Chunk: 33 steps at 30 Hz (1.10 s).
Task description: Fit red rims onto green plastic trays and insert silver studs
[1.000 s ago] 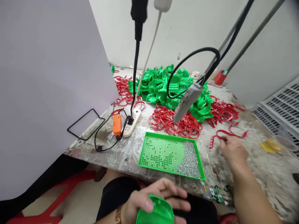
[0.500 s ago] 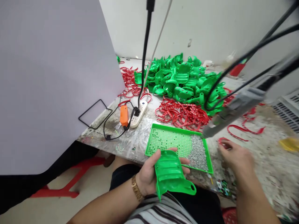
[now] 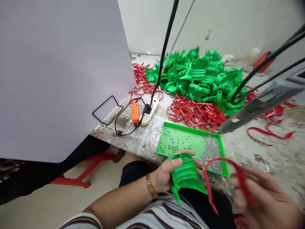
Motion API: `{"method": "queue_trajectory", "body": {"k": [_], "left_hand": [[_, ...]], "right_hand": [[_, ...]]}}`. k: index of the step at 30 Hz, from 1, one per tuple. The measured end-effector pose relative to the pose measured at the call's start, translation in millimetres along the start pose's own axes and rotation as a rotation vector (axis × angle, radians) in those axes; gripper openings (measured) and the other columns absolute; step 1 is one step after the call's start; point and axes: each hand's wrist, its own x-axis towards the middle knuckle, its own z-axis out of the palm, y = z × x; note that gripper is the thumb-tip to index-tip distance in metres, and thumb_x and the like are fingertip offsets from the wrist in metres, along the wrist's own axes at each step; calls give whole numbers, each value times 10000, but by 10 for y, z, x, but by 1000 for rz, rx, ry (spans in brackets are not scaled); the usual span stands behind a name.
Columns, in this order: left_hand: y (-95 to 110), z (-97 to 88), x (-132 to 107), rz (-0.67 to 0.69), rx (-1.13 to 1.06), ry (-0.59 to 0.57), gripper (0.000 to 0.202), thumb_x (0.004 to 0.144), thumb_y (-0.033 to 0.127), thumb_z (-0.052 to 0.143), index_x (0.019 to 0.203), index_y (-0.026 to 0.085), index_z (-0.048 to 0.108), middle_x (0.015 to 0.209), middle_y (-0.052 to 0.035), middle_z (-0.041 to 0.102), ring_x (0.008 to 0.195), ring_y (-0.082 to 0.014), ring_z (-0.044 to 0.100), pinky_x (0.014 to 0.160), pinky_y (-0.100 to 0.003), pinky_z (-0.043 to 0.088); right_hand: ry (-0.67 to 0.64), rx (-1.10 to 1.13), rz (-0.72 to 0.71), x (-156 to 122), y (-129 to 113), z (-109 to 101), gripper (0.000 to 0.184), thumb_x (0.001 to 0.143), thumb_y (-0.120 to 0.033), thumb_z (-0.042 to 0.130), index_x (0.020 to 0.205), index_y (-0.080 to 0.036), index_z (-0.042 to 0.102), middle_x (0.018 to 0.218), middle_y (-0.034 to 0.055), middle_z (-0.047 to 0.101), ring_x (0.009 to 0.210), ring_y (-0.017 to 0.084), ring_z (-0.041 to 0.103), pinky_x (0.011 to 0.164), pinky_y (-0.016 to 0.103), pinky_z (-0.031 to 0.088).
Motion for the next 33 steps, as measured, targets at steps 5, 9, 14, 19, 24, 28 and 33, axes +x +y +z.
{"method": "queue_trajectory", "body": {"k": [5,9,14,19,24,28,33], "left_hand": [[-72,37,-54,28,64,205,534,599,235,737,1109,156,600,971,-95,670,840,-208,649,857,-357,462],[-134,-4,-95,29,-13,304,501,610,371,752,1032,123,641,968,-116,683,971,-273,630,935,-386,426],[-133,-136,-124,-120,-121,224,670,651,643,667,1034,93,650,970,-151,689,1049,-323,603,978,-459,387],[-126,-191,-153,-231,-85,215,614,601,563,726,982,85,669,991,-145,691,1066,-311,597,1016,-428,362],[-164,-177,-163,-186,-66,107,562,633,475,707,1038,89,658,1029,-150,680,1089,-314,587,1013,-437,360],[-191,-207,-173,-231,-56,117,707,618,607,698,1096,90,636,1018,-150,681,1118,-326,570,1022,-450,347],[-154,-171,-174,-165,-31,49,746,639,653,670,1102,69,635,1061,-178,661,1156,-341,544,1025,-456,342]], "right_hand": [[-89,-510,-444,-119,-57,621,312,844,-325,592,1118,-176,604,797,22,684,604,94,646,562,155,529],[-123,-793,-772,-89,-28,709,344,880,-251,544,1215,-179,577,855,7,686,628,74,641,625,163,518],[-187,-796,-726,-26,-2,591,364,902,-312,517,1229,-161,568,807,4,675,603,73,629,547,161,480],[-245,-876,-823,-30,-99,605,292,910,-274,497,1180,-228,599,837,-15,677,626,72,628,576,173,458],[-283,-741,-712,-7,-206,613,231,879,-314,574,1076,-217,644,782,-4,623,617,51,565,587,165,433],[-338,-668,-594,-7,-224,630,171,893,-294,543,921,-192,678,692,-4,556,596,44,528,566,168,404],[-293,-617,-643,-37,-158,660,127,862,-258,581,812,-166,652,692,4,565,592,54,533,568,178,406]]}}
